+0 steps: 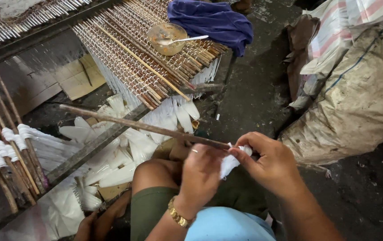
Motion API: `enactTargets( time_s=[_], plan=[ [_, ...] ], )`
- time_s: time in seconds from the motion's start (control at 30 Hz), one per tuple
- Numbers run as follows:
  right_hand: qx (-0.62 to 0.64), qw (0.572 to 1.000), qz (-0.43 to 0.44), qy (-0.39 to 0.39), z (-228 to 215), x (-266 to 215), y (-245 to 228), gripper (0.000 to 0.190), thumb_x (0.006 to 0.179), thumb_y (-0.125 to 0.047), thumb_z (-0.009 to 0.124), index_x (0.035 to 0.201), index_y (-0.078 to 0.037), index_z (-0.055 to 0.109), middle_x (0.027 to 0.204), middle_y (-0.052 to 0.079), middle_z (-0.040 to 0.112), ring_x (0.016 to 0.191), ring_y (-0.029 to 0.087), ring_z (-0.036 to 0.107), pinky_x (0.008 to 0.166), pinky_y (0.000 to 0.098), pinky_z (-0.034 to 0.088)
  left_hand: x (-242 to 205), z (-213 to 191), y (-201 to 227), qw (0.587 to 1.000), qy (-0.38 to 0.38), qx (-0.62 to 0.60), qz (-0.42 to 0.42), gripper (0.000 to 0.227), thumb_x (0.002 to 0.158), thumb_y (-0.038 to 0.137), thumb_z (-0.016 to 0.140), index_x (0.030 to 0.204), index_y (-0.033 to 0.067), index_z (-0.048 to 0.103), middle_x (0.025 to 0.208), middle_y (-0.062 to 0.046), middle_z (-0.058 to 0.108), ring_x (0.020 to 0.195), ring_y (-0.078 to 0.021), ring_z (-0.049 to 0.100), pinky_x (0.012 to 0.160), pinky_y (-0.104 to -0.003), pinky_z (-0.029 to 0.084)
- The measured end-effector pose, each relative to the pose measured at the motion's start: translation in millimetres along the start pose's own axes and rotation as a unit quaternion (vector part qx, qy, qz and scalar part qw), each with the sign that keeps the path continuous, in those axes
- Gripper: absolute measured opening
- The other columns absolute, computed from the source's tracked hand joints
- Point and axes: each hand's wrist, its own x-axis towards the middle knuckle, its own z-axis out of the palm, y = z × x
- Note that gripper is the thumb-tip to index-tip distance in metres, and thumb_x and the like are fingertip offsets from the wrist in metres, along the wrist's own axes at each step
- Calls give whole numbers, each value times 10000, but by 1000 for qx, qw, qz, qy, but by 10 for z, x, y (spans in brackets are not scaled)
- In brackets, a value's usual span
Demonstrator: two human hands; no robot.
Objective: The person wraps white thread around a wooden stick by hand, then places the finished stick onto a nearby rack. The process is repeated with additional sticks.
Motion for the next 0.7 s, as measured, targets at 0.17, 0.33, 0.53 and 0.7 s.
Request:
enactTargets(
  time_s=[0.17, 0.33, 0.53, 0.7],
  plan=[
    [-25, 999, 29, -2, -74, 29, 13, 364, 859, -635, 585, 894, -314, 753, 779, -137, 747, 628, 112, 681, 585, 341, 460, 33, -125, -100, 966, 121, -224, -43, 183, 1114, 215, 437, 1143, 50, 513, 901, -103, 712, 687, -169, 708, 542, -257, 578],
    [35, 998, -34, -43, -175, 0, -127, 342, 967, -486, 465, 1096, -254, 680, 941, -59, 772, 780, 166, 750, 648, 358, 512, -13, -27, -117, 992, 29, -57, -107, 328, 1012, 348, 571, 1167, 68, 647, 1029, -76, 705, 914, -207, 699, 827, -346, 560],
    [44, 996, -39, -62, -241, -9, -136, 283, 994, -402, 478, 1110, -240, 679, 960, -56, 762, 780, 156, 728, 679, 343, 502, -7, -28, -26, 970, 78, -155, -169, 284, 944, 347, 635, 1004, 80, 558, 922, -108, 777, 755, -140, 685, 656, -275, 566],
    [71, 993, -66, -61, -210, 7, -121, 299, 1026, -381, 439, 1129, -200, 654, 925, -23, 724, 764, 157, 707, 668, 340, 499, 1, 10, 7, 994, -16, -27, -105, 202, 928, 164, 705, 1118, 109, 745, 960, -12, 712, 742, -153, 560, 676, -321, 500]
  ],
)
